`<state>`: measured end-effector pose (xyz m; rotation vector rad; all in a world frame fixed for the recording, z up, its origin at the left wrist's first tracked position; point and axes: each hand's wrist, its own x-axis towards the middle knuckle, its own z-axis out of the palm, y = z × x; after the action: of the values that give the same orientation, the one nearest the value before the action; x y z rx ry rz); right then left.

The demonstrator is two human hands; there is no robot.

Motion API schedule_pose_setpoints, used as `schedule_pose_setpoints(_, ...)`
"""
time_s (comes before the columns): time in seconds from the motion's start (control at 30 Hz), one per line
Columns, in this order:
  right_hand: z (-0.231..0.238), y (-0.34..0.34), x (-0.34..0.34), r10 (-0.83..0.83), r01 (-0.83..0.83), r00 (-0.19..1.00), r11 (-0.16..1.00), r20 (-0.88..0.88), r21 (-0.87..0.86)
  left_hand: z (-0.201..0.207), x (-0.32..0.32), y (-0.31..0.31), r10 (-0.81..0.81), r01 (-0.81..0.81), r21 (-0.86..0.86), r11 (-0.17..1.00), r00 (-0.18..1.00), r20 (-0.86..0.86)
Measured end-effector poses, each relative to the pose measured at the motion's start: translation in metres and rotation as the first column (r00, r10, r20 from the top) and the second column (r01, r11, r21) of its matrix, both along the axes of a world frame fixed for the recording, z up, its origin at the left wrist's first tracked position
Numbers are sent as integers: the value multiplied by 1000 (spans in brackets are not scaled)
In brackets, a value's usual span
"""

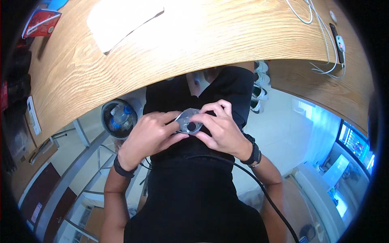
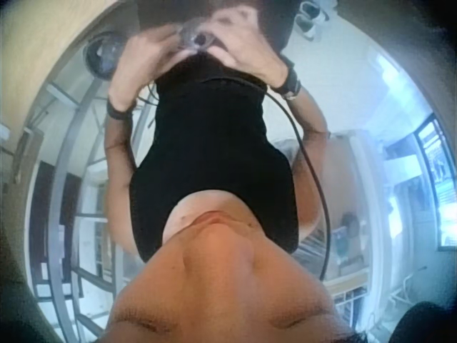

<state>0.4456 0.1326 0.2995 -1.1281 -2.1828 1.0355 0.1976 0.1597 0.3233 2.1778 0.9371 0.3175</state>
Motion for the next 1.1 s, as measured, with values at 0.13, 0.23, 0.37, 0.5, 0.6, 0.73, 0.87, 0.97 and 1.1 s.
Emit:
schedule_pose_setpoints(0.13, -3, -1, 3, 59, -59, 998, 997, 0, 44, -4, 1, -4, 45, -40, -67, 997, 997, 68)
schedule_pose_setpoints(0.23, 5, 0, -8, 69, -68, 997, 997, 15, -45, -2, -1, -3, 8, -8, -173, 985, 1000, 1)
schedule_pose_setpoints(0.37, -5, -3, -18, 160, -159, 984, 987, 72, -16, -12, 5, -5, 61, -45, -98, 994, 983, 172)
schedule_pose_setpoints(0.5, -11, -3, -8, 78, -82, 996, 994, 49, 77, -17, -4, -2, 99, -72, -141, 987, 976, 197)
schedule_pose_setpoints(0.6, 1, -1, -1, -87, 52, 980, 980, 180, 190, -24, -9, -4, 120, -80, -193, 978, 971, 206)
schedule_pose_setpoints(0.73, -6, 14, 2, -46, 46, 999, 999, 0, 8, -36, -15, -10, 242, -186, -226, 956, 936, 257)
schedule_pose_setpoints(0.87, -22, 15, 7, -89, 56, 960, 990, -267, -129, -27, -14, -4, 271, -210, -239, 948, 927, 260)
schedule_pose_setpoints(0.97, -27, 14, 10, -93, 35, 965, 972, -247, -231, -21, -9, 0, 201, -162, -231, 959, 967, 157)
schedule_pose_setpoints(1.1, -27, 15, 6, -66, -6, 968, 958, -243, -286, -19, -3, 0, 126, -111, -126, 986, 985, 120)
